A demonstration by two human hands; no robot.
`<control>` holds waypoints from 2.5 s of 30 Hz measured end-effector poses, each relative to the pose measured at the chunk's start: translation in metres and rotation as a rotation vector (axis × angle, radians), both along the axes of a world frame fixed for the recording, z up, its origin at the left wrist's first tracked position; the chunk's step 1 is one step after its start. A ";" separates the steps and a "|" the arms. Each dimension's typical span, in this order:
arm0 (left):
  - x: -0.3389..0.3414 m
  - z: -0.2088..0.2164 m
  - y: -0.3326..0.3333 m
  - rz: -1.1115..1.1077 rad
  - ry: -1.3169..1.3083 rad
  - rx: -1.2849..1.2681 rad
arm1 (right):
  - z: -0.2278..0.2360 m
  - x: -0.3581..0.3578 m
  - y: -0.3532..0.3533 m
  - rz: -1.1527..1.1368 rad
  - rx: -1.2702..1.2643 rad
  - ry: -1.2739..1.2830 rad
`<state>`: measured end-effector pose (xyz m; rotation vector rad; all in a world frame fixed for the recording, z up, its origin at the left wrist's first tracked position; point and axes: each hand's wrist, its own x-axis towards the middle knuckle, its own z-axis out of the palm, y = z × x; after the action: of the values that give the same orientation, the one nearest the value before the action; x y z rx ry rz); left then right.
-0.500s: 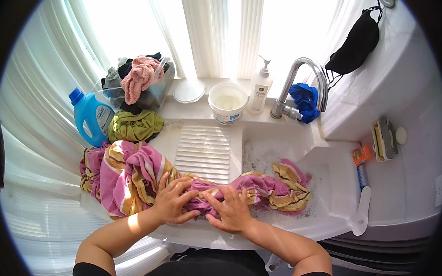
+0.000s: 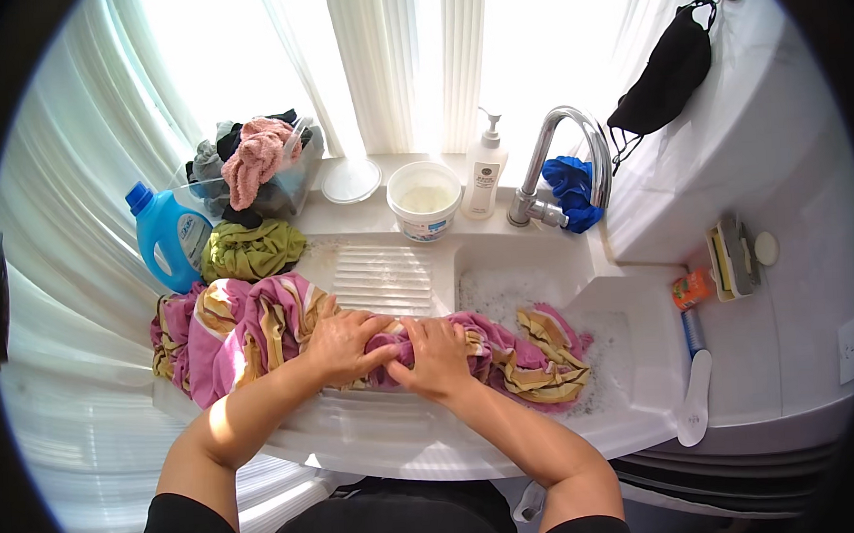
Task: The person washes a pink and gold garment by hand in a sink. They rub the fabric against a plastic washboard insert, wring it out, and rinse it under running water from the faucet.
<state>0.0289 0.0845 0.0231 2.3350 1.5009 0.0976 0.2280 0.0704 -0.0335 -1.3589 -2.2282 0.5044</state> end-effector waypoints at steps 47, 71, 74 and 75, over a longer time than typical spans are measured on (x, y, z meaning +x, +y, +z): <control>0.011 -0.057 0.076 0.452 -0.083 0.466 | -0.029 -0.049 0.077 -0.247 0.177 0.007; -0.009 -0.041 -0.008 0.071 0.015 0.346 | -0.032 -0.002 0.008 -0.017 0.155 -0.057; -0.015 -0.052 -0.055 -0.022 0.047 0.529 | -0.034 0.003 -0.038 0.063 0.356 -0.130; -0.013 -0.056 -0.054 0.001 0.040 0.512 | -0.038 -0.001 -0.038 0.062 0.325 -0.104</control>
<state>0.0159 0.0304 -0.0328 2.7358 1.6477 0.4912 0.2266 0.0325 -0.0719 -1.1725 -2.3171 0.0849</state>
